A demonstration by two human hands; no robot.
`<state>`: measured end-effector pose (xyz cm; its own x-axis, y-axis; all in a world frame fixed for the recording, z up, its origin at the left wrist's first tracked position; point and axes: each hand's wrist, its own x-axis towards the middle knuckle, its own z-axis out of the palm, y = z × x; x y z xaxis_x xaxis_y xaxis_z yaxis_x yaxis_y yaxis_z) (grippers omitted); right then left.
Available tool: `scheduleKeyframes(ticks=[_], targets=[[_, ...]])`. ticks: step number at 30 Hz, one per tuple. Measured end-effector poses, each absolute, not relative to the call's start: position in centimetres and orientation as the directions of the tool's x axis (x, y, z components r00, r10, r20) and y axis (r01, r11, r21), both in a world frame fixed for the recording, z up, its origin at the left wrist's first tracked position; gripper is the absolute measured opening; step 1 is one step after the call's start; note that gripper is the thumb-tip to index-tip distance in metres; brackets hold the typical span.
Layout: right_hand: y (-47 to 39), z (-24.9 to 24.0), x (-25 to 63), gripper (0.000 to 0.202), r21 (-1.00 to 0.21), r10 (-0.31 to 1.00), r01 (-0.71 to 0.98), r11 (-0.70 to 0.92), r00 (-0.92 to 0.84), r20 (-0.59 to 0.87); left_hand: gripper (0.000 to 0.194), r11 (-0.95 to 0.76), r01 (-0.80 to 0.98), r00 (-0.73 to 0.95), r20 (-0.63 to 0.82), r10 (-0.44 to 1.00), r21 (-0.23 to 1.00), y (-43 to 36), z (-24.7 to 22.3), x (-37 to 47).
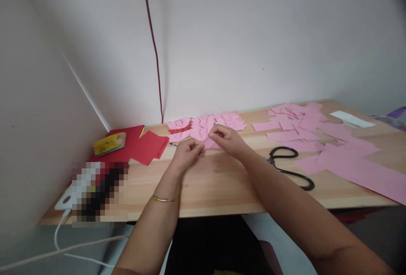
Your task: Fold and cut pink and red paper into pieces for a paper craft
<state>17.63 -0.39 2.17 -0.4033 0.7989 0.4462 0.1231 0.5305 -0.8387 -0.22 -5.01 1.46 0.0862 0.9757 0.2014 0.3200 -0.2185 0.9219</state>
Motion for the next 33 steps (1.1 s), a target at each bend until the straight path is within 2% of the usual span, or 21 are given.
scheduleKeyframes(ticks=[6,10,16,22,26,30,33], targets=[[0.16,2.03,18.13,0.020,-0.913,0.853,0.022,0.406,-0.369,0.370,0.020,-0.268,0.147,-0.100,0.284,0.954,0.952,-4.85,2.15,-0.45],[0.31,1.87,18.01,0.020,-0.926,0.865,0.008,0.377,-0.361,0.349,0.019,-0.278,0.082,-0.151,0.288,0.946,0.957,-4.86,2.37,-0.39],[0.12,2.12,17.97,0.017,-0.892,0.852,0.063,0.447,-0.336,0.403,0.022,-0.280,0.061,-0.179,0.287,0.941,0.958,-4.89,2.28,-0.30],[0.02,2.23,18.01,0.015,-0.847,0.811,0.078,0.526,-0.344,0.473,0.017,-0.367,0.188,-0.135,0.394,0.909,0.911,-4.90,2.04,-0.67],[0.05,2.24,18.02,0.016,-0.842,0.807,0.084,0.533,-0.348,0.477,0.018,-0.390,0.208,-0.134,0.421,0.897,0.897,-4.95,2.11,-0.91],[0.03,2.37,18.04,0.016,-0.841,0.803,0.080,0.536,-0.356,0.478,0.018,-0.379,0.187,-0.107,0.402,0.909,0.906,-4.96,2.25,-1.07],[-0.01,2.42,18.08,0.015,-0.847,0.812,0.099,0.522,-0.361,0.459,0.020,-0.334,0.105,-0.159,0.347,0.924,0.937,-4.72,2.07,-1.03]])
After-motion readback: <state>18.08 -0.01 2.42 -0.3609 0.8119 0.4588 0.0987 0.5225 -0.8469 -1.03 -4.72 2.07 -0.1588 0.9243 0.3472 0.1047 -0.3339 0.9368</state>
